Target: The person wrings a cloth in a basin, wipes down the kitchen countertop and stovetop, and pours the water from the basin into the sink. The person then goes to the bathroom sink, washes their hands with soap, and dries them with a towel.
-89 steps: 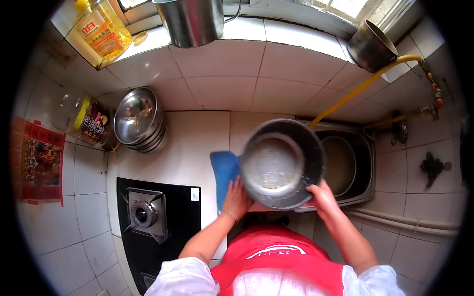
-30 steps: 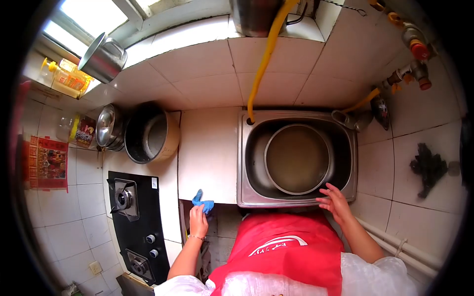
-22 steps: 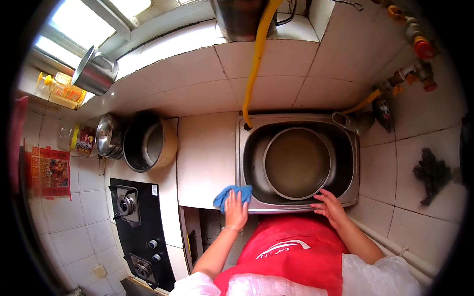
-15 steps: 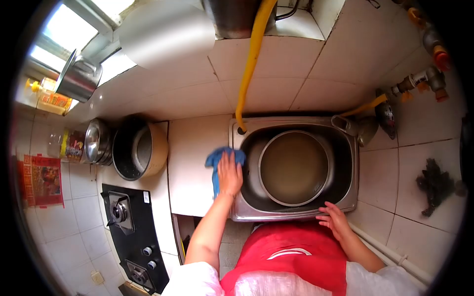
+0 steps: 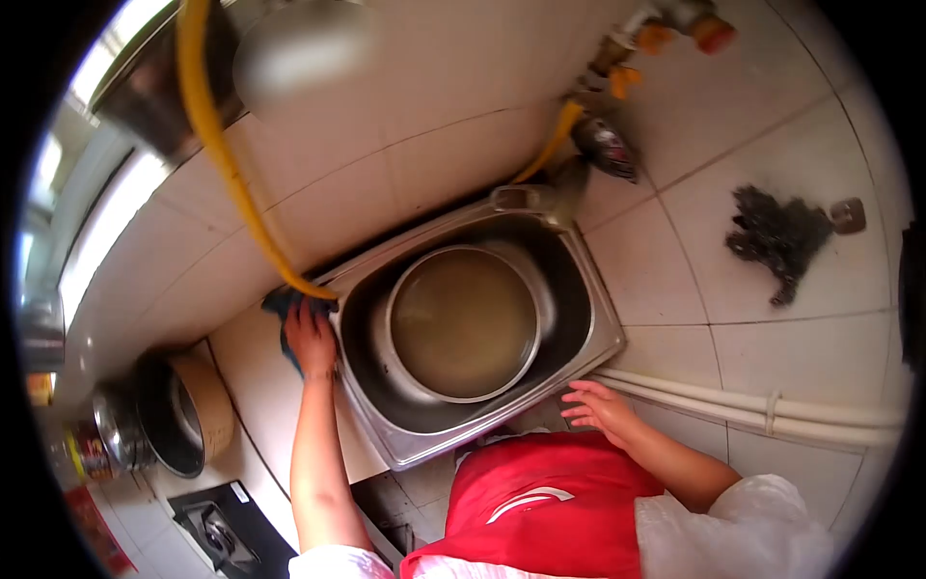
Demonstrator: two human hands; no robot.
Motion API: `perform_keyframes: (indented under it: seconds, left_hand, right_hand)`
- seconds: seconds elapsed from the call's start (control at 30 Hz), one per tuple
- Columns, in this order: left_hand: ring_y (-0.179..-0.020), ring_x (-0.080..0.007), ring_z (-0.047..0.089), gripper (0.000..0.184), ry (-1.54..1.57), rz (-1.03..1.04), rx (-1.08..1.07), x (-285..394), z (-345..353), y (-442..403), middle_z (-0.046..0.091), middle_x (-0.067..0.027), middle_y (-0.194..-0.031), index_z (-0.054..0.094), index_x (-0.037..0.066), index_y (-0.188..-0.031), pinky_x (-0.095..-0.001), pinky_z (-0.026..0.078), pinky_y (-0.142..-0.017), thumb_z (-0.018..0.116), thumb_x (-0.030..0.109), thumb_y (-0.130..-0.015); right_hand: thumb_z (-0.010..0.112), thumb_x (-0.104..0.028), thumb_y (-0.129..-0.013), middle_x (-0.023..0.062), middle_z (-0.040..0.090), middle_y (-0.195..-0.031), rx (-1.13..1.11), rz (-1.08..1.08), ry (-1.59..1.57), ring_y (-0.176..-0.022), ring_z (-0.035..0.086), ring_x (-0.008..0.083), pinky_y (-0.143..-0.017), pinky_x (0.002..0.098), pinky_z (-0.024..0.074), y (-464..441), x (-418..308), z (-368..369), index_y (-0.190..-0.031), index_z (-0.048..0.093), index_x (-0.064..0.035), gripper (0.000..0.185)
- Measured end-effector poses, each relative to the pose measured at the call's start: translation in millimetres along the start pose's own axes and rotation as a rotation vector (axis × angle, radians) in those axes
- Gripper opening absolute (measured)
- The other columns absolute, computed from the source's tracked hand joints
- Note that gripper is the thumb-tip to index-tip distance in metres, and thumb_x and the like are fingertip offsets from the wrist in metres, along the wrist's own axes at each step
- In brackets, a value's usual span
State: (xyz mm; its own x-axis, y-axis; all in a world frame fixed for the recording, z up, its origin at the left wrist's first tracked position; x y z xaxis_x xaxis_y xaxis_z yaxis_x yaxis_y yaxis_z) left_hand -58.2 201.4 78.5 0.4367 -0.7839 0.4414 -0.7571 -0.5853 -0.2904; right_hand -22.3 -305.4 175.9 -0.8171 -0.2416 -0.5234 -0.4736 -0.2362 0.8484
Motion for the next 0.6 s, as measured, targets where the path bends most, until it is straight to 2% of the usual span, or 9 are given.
perform_keyframes:
  seconds: [0.1, 0.23, 0.3, 0.37, 0.5, 0.6]
  left_hand:
    - [-0.116, -0.0384, 0.045, 0.035, -0.019, 0.080, -0.084, 24, -20, 77, 0.051, -0.0218, -0.124, 0.056, 0.003, -0.116, -0.0482, 0.034, -0.098, 0.053, 0.015, -0.083]
    - [-0.120, -0.0357, 0.044, 0.037, -0.030, 0.288, -0.330, 63, -50, 190, 0.051, -0.0192, -0.125, 0.056, 0.007, -0.115, -0.0518, 0.030, -0.100, 0.056, 0.012, -0.079]
    - [-0.122, -0.0344, 0.043, 0.038, -0.027, 0.419, -0.482, 78, -58, 221, 0.051, -0.0179, -0.126, 0.056, 0.008, -0.115, -0.0536, 0.028, -0.101, 0.057, 0.010, -0.076]
    - [-0.124, -0.0331, 0.043, 0.040, -0.007, 0.575, -0.646, 88, -54, 229, 0.051, -0.0165, -0.127, 0.056, 0.010, -0.114, -0.0553, 0.027, -0.102, 0.058, 0.008, -0.074]
    - [-0.132, -0.0297, 0.035, 0.050, 0.159, 0.976, -0.982, 155, -20, 206, 0.042, -0.0133, -0.139, 0.051, 0.011, -0.126, -0.0457, 0.025, -0.109, 0.053, 0.008, -0.076]
    - [-0.135, -0.0293, 0.031, 0.053, 0.219, 1.215, -1.037, 233, 24, 190, 0.036, -0.0119, -0.144, 0.046, 0.011, -0.133, -0.0456, 0.025, -0.110, 0.050, 0.008, -0.080]
  right_hand:
    - [0.050, -0.023, -0.095, 0.0144, 0.053, -0.122, 0.029, -0.017, -0.072, -0.099, 0.060, 0.0240, -0.078, 0.0319, 0.0492, 9, 4, -6, -0.132, 0.039, -0.0030, 0.044]
    - [0.051, -0.023, -0.094, 0.0146, 0.053, -0.121, 0.125, -0.007, -0.213, -0.098, 0.061, 0.0245, -0.078, 0.0320, 0.0491, 22, 32, -28, -0.130, 0.041, -0.0028, 0.043]
    - [0.051, -0.023, -0.094, 0.0147, 0.054, -0.121, 0.153, -0.001, -0.275, -0.098, 0.061, 0.0247, -0.078, 0.0321, 0.0491, 29, 47, -38, -0.130, 0.041, -0.0032, 0.042]
    - [0.050, -0.022, -0.094, 0.0147, 0.054, -0.120, 0.179, 0.015, -0.323, -0.098, 0.061, 0.0254, -0.078, 0.0325, 0.0491, 37, 63, -45, -0.128, 0.043, -0.0046, 0.039]
    - [0.049, -0.023, -0.095, 0.0149, 0.054, -0.120, 0.209, 0.013, -0.403, -0.098, 0.061, 0.0255, -0.079, 0.0328, 0.0491, 46, 88, -52, -0.128, 0.043, -0.0045, 0.038]
    - [0.047, -0.025, -0.096, 0.0153, 0.054, -0.120, 0.231, -0.029, -0.461, -0.098, 0.061, 0.0255, -0.079, 0.0332, 0.0491, 51, 105, -58, -0.128, 0.042, -0.0037, 0.038]
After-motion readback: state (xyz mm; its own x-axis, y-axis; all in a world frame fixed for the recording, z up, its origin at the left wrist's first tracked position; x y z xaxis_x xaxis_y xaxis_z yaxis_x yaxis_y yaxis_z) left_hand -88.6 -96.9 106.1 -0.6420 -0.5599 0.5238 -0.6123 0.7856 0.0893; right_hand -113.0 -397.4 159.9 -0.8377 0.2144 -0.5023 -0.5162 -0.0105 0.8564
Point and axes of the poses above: each hand's wrist, its own y-axis away from the middle knuckle, its own z-axis out of the palm, x = y × z, the point moved 2 cm from there along -y, towards the middle knuckle
